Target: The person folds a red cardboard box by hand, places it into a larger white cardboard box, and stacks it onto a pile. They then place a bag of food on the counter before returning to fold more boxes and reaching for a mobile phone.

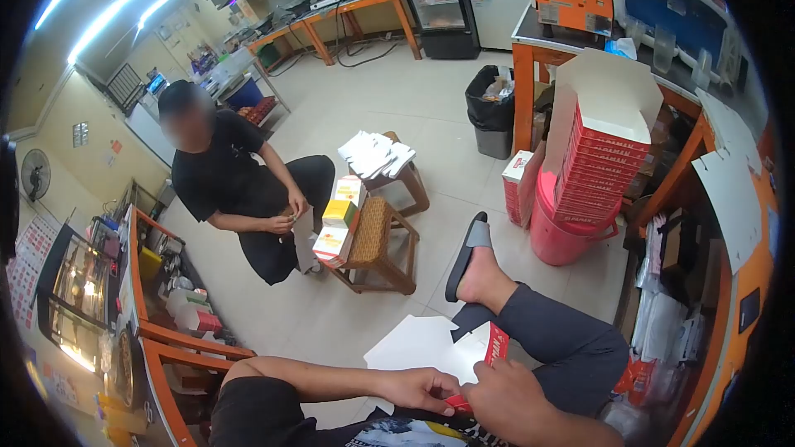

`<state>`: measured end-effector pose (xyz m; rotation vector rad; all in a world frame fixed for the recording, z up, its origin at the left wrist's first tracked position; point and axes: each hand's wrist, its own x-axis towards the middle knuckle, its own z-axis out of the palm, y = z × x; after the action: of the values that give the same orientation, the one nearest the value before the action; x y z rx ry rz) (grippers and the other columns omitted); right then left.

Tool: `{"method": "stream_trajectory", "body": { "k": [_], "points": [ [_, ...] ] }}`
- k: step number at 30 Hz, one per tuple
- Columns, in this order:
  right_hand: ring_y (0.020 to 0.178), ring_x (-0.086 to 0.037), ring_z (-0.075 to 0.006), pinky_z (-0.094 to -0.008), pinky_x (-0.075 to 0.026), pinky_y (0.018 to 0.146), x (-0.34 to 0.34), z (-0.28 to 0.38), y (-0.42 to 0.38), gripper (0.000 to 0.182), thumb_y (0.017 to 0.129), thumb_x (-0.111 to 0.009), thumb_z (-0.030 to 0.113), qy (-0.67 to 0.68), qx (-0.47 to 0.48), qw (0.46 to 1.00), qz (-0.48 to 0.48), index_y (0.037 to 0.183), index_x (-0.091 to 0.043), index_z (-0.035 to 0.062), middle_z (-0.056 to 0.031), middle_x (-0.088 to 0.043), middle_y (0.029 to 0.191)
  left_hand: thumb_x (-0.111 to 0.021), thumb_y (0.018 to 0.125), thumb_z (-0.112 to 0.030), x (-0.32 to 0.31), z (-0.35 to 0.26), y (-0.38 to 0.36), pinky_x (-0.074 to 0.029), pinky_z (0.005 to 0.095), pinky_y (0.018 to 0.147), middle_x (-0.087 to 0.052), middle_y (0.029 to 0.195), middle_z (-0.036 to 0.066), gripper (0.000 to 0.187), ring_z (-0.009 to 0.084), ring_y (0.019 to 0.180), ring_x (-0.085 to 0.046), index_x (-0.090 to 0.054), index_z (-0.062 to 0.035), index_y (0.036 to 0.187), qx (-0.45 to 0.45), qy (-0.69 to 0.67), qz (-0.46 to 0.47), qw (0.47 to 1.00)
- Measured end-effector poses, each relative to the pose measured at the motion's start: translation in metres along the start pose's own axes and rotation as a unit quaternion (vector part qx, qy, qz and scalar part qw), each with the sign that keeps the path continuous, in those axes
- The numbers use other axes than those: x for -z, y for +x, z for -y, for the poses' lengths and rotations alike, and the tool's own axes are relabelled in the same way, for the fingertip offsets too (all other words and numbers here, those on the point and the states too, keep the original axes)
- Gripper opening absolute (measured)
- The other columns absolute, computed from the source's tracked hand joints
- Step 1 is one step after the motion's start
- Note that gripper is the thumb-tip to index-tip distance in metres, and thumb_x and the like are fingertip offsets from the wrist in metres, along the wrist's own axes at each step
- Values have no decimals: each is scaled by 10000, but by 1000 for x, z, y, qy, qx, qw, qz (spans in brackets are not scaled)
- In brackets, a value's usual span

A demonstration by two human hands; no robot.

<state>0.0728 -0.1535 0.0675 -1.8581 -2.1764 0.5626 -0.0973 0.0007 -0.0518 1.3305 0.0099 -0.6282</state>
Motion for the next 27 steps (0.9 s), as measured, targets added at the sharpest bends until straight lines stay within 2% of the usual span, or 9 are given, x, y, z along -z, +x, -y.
{"method": "stream_trajectory", "body": {
  "k": [3,6,9,10,13,16,20,23,27],
  "points": [
    [809,-647,-303,-410,-513,701,-12,-1,1,241,824,-669,203,0,-19,1000,19,981,-753,39,-120,-624,800,-607,1032,-215,3,-5,1,-462,267,739,-633,916,-14,228,76,816,-531,-632,-29,1161,-20,99,-27,995],
    [851,-623,-289,-431,-496,736,-11,-6,5,440,812,-728,247,-10,-41,999,-25,1207,-676,61,-88,-620,920,-561,1056,-249,10,-26,3,-475,268,780,-647,992,5,282,72,868,-551,-608,-18,1212,5,136,-46,990],
    [889,-623,-299,-443,-500,759,11,1,17,552,805,-756,210,36,-95,963,-248,1292,-580,18,-121,-611,973,-518,1076,-264,25,-48,1,-484,270,851,-650,1073,27,329,70,959,-573,-569,-11,1280,-45,39,-131,990],
    [973,-616,-325,-433,-509,829,7,-5,18,610,800,-778,154,46,-82,946,-311,1336,-522,19,-184,-585,1071,-506,1081,-267,30,-54,1,-486,270,878,-649,1099,33,343,71,993,-580,-555,-9,1303,-78,-8,-168,983],
    [1053,-593,-363,-422,-502,910,-15,-7,14,685,738,-850,157,112,-102,894,-422,1320,-518,17,-228,-549,1174,-463,1096,-260,24,-77,-6,-502,267,881,-624,1112,23,320,64,1007,-581,-529,-30,1308,-212,-98,-274,933],
    [1076,-570,-385,-428,-489,954,-28,2,17,803,640,-933,203,138,-47,894,-424,1303,-513,29,-221,-511,1229,-461,1096,-246,13,-96,-2,-497,257,931,-601,1183,35,328,71,1079,-572,-494,-32,1342,-297,-109,-324,892],
    [1066,-576,-368,-419,-535,873,-29,0,24,858,551,-977,205,124,-101,877,-454,1262,-524,40,-203,-518,1204,-457,1096,-250,3,-114,24,-507,247,875,-598,1170,41,331,69,1030,-581,-486,-45,1354,-318,-201,-360,854],
    [1047,-587,-356,-410,-548,832,-25,-16,15,846,536,-982,200,55,-92,889,-444,1234,-533,34,-199,-530,1179,-474,1090,-275,6,-107,36,-513,244,809,-614,1114,34,345,67,959,-592,-488,-51,1352,-315,-163,-338,872],
    [1024,-598,-361,-422,-549,810,-18,-10,15,833,515,-973,204,66,-117,884,-447,1201,-536,22,-195,-544,1149,-475,1090,-271,6,-115,42,-512,242,783,-625,1073,32,334,71,921,-598,-494,-52,1342,-285,-144,-349,881]
  ]
}}
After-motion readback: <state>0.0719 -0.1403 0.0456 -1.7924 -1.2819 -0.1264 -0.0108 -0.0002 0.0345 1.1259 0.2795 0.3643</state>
